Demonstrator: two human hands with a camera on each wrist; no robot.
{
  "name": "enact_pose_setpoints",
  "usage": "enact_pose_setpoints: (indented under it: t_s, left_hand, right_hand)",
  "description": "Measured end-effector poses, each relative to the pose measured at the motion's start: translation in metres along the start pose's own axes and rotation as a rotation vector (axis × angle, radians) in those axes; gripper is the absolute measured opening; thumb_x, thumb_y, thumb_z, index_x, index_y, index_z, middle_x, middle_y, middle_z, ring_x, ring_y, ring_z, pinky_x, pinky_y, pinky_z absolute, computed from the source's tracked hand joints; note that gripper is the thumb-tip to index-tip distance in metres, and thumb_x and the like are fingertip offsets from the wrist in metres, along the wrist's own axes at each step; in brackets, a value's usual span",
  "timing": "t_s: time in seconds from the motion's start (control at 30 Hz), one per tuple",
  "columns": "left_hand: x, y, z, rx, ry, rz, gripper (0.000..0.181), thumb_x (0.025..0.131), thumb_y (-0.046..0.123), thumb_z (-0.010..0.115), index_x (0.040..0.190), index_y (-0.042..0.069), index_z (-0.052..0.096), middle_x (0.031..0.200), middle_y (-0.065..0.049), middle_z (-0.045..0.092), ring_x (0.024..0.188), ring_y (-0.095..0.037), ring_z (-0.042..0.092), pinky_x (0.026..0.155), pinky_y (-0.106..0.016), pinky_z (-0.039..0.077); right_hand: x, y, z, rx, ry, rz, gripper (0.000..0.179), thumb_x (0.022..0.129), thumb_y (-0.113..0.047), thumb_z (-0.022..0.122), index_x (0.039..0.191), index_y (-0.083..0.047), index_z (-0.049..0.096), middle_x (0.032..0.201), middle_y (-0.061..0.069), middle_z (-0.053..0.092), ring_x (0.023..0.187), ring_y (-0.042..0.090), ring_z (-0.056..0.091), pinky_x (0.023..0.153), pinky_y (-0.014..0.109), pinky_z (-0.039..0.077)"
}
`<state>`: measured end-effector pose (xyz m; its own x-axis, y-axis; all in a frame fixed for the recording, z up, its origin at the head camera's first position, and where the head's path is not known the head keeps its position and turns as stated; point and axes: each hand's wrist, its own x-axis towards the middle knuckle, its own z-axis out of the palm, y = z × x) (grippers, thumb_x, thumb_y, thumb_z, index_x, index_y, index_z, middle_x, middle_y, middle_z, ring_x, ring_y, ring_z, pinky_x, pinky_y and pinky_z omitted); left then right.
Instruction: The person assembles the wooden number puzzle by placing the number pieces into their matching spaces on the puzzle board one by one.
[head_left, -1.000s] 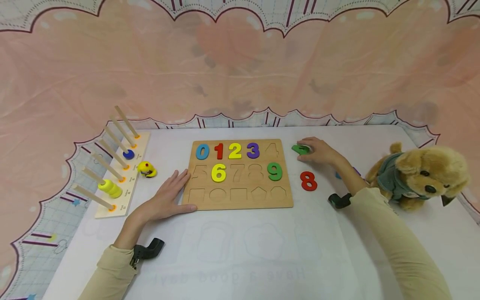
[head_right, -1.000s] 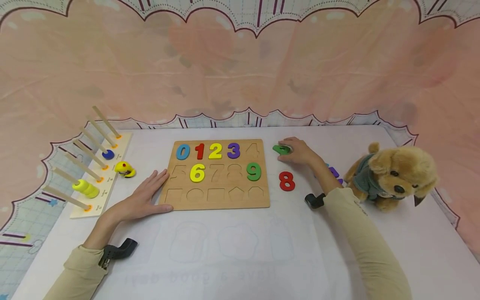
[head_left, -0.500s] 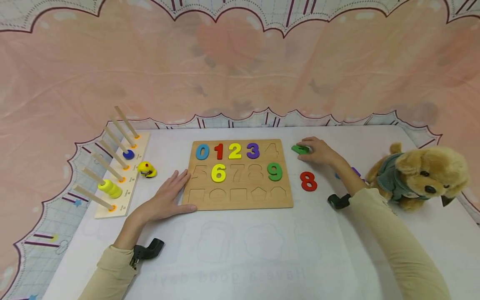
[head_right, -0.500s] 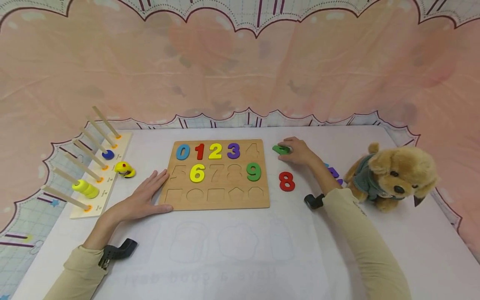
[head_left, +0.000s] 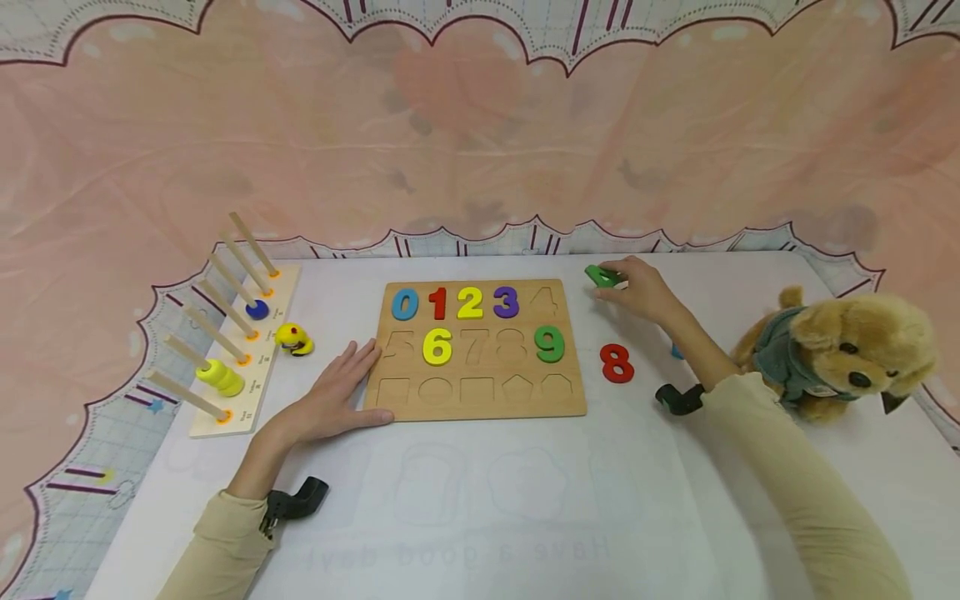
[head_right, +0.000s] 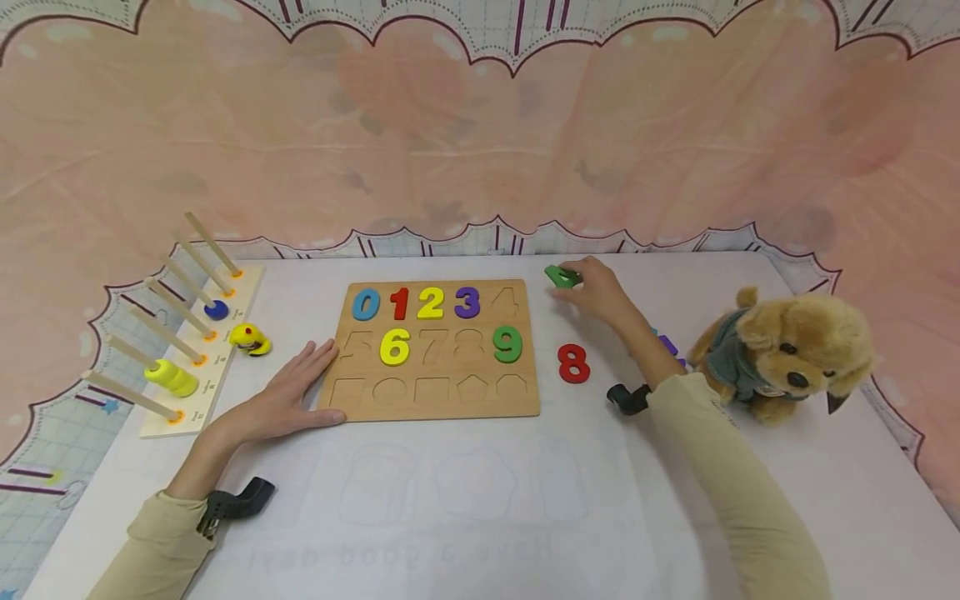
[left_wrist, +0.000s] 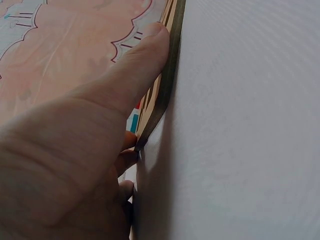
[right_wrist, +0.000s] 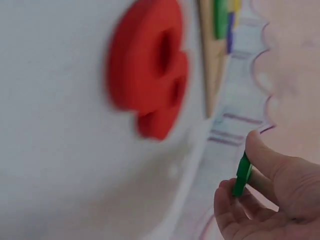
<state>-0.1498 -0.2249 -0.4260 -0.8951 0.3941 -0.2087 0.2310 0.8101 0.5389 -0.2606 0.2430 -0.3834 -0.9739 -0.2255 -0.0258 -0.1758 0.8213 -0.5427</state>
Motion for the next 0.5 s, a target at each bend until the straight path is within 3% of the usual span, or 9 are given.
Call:
enact_pose_setpoints:
  t_s: [0.13, 0.5]
  left_hand:
    - [0.0, 0.0, 0.001, 0.001, -0.006, -0.004, 0.106, 0.08, 0.057, 0.07, 0.156, 0.009, 0.016, 0.165, -0.012, 0.007, 0.152, -0.039, -0.004, 0.118, -0.066, 0.003]
    - [-0.002, -0.003, 0.0, 0.001, 0.005, -0.002, 0.106, 0.08, 0.057, 0.07, 0.156, 0.01, 0.015, 0.165, -0.012, 0.007, 0.152, -0.039, -0.004, 0.118, -0.066, 0.003]
  right_hand:
    - [-0.001, -0.016, -0.001, 0.016, 0.026, -0.035, 0.054, 0.089, -0.019, 0.07, 0.134, 0.005, 0.052, 0.122, 0.026, 0.053, 0.113, 0.044, 0.056, 0.094, 0.052, 0.051]
    - [-0.005, -0.05, 0.009, 0.057, -0.003, -0.087, 0.054, 0.088, -0.018, 0.072, 0.132, 0.006, 0.054, 0.122, 0.026, 0.053, 0.11, 0.041, 0.058, 0.091, 0.049, 0.055]
